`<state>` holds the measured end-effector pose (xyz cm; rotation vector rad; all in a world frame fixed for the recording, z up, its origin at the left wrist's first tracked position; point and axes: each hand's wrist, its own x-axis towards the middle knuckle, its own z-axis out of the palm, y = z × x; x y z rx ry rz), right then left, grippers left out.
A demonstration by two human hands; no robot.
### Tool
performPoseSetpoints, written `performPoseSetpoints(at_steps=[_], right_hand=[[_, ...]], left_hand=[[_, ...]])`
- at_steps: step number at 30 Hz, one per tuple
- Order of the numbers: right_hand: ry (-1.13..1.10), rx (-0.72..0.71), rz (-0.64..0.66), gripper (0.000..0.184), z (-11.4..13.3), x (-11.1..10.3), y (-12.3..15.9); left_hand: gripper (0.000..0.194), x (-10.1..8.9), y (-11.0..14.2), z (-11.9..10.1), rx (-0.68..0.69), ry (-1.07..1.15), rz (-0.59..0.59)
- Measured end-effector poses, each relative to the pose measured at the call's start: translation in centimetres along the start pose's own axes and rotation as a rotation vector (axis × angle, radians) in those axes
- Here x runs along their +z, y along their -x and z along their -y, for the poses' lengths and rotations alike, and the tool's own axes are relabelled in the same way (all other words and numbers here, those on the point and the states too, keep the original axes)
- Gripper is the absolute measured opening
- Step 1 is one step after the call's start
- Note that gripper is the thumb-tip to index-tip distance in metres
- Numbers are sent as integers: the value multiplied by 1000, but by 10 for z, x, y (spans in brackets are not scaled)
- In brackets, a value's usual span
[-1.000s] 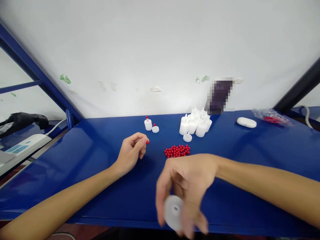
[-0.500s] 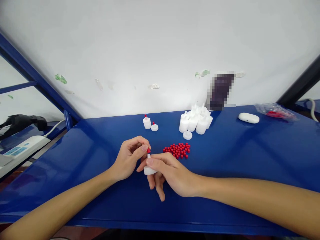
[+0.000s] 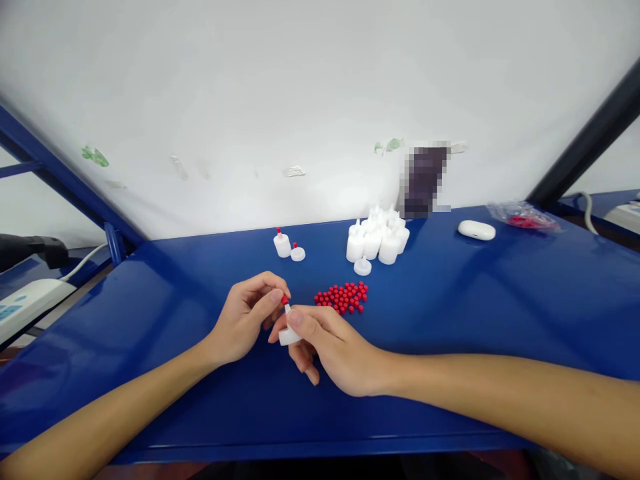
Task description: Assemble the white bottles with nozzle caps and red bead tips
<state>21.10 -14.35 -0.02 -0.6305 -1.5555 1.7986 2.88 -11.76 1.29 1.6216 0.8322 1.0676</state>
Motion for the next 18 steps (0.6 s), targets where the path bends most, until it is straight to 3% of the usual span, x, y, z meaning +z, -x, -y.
performPoseSetpoints(at_steps=[7,14,18], right_hand=[[-63,24,-38,49,-4,0,-2],[-140,56,-50,51,-6,-2,-7],[-213,66,-95,51,-7,-2,-11]], left_hand=[[30,0,-1,1,-18,-42,-24],[32,-1,-3,1,-64,-7,83],[31,-6,0,2,38,-163,169]])
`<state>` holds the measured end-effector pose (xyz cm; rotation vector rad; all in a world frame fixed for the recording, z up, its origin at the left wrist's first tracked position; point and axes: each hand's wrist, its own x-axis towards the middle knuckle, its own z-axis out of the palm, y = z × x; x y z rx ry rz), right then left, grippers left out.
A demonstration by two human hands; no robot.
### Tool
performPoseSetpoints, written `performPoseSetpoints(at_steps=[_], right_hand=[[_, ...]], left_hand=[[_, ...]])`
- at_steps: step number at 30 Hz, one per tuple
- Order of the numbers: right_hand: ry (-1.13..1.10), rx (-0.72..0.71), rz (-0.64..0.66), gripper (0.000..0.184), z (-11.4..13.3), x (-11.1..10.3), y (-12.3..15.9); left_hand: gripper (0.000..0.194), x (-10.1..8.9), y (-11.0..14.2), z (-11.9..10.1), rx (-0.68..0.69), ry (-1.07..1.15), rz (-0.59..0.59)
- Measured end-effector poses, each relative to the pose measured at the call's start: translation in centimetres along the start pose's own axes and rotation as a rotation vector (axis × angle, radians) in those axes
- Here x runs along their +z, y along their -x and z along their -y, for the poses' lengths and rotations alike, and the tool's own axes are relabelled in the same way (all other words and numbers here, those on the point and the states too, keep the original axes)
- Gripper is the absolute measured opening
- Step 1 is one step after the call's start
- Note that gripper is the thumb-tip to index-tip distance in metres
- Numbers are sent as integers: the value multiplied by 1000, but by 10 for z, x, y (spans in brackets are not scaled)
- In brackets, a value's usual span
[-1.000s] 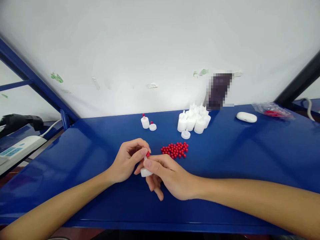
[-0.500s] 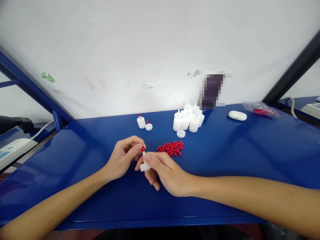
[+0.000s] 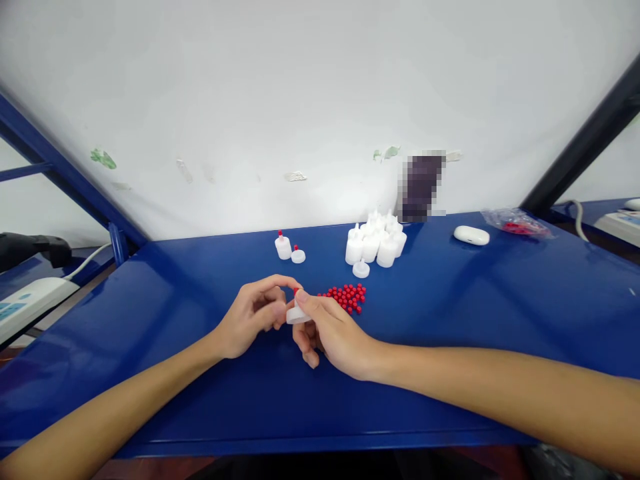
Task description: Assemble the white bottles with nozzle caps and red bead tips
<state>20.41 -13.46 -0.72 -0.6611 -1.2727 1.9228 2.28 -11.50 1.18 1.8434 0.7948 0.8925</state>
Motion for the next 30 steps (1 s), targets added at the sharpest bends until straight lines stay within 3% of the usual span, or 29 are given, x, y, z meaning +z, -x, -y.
performPoseSetpoints(at_steps=[6,14,18,23,30], right_hand=[[40,-24,31,52,-1,2,-1],[223,35,128,59,6,7,6],[272,13,130,60,9,10,9],[280,46,63,59,9,12,12],[285,43,81,46,8,10,11]], left_hand=[[46,3,6,4,122,-429,20],[14,-4,0,3,356,-749,161],[15,-12,-1,9,437,-825,234],[20,-30,-1,9,363,-724,173],[21,-43,-14,17,123,-649,37]])
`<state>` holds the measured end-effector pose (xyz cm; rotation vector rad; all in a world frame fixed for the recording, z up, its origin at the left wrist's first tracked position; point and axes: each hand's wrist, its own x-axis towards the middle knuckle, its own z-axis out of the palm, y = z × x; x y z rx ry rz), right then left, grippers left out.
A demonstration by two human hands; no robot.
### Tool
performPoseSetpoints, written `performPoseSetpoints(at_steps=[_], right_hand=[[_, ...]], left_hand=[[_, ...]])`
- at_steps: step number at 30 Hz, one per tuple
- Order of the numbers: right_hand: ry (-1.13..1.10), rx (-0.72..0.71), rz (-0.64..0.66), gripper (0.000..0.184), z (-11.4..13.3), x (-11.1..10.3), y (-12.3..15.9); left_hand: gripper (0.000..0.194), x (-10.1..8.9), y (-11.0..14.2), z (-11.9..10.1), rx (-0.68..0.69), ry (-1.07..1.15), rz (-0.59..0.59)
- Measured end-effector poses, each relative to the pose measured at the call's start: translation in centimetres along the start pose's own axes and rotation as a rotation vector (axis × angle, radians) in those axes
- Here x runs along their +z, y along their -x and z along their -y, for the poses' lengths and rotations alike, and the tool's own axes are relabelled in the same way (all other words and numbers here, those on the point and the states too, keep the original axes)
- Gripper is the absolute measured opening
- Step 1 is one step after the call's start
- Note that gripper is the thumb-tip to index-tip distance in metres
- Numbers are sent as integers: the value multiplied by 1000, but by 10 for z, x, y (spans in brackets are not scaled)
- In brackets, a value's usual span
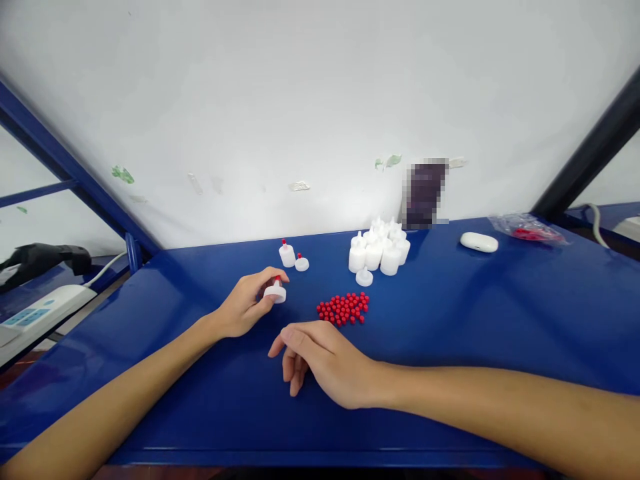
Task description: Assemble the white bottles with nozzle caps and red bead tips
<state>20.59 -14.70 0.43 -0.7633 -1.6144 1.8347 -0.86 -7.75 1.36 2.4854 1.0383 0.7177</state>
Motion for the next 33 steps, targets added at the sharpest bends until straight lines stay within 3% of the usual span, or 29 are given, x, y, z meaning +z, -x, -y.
performPoseSetpoints(at_steps=[3,7,12,16,20,25,30,33], right_hand=[[-2,6,50,42,0,-2,-1],[-14,26,86,41,-1,-5,-2],[-34,28,118,41,-4,-8,-4],[-24,25,138,41,-3,-9,-5],[-7,17,150,40,0,-11,-3],[10,10,163,38,1,-11,-2],[-7,2,154,49,0,-9,-2],[8,-8,153,51,1,-9,-1]], left_hand=[[33,-3,-14,10,-55,-67,-34],[49,-18,-41,21,57,-260,-64],[56,-34,-82,26,65,-406,-308],[45,-34,-102,28,34,-410,-446],[31,-31,-105,34,26,-391,-378],[39,-28,-100,42,8,-467,-281],[36,-26,-100,35,-2,-560,-226],[29,-25,-101,30,78,-561,-158]])
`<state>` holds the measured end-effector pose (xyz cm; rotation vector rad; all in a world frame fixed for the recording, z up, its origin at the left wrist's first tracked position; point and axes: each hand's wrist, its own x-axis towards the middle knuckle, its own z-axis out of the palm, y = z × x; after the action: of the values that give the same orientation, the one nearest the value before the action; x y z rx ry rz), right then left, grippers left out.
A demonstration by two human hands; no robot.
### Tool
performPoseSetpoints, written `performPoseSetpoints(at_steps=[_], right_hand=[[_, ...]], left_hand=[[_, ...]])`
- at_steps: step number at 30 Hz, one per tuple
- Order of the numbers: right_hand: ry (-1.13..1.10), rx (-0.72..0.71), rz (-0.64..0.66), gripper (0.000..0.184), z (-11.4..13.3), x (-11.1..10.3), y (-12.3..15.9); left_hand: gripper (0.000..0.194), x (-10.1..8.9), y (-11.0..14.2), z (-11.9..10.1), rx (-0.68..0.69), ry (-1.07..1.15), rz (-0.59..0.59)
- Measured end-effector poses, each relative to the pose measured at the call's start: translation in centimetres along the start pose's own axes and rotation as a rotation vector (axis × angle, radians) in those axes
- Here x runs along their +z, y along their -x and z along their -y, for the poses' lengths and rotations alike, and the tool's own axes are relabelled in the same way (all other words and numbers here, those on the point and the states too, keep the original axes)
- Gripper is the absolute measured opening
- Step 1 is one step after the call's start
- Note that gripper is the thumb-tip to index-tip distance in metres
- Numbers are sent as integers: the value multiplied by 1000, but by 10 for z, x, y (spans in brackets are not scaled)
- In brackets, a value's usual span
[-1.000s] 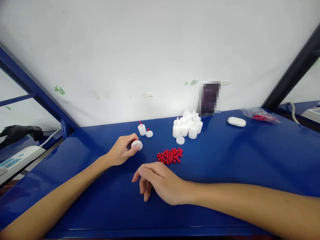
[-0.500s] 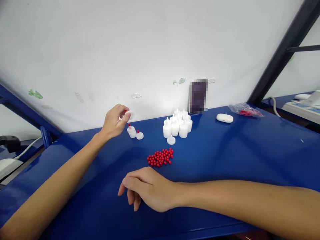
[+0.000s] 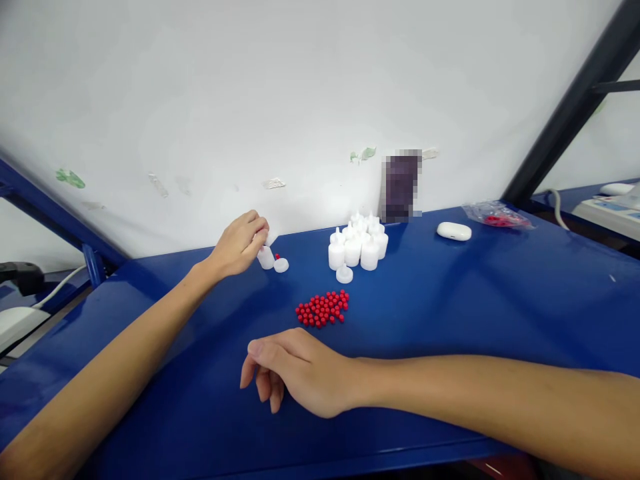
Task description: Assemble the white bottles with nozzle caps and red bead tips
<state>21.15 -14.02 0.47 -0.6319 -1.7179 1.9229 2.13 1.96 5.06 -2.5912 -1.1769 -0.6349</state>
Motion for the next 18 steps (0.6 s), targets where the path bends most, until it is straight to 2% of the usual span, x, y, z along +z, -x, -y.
performPoseSetpoints(at_steps=[5,9,13,18], right_hand=[[19,3,17,51,2,-1,2],[55,-14,30,48,1,-1,1],[58,-31,38,47,2,-1,1],[77,-33,37,46,3,-3,2]], left_hand=[[30,2,4,1,146,0,61],[23,6,6,4,215,-65,69],[20,9,5,5,213,-76,82],[21,6,5,3,147,-56,48]])
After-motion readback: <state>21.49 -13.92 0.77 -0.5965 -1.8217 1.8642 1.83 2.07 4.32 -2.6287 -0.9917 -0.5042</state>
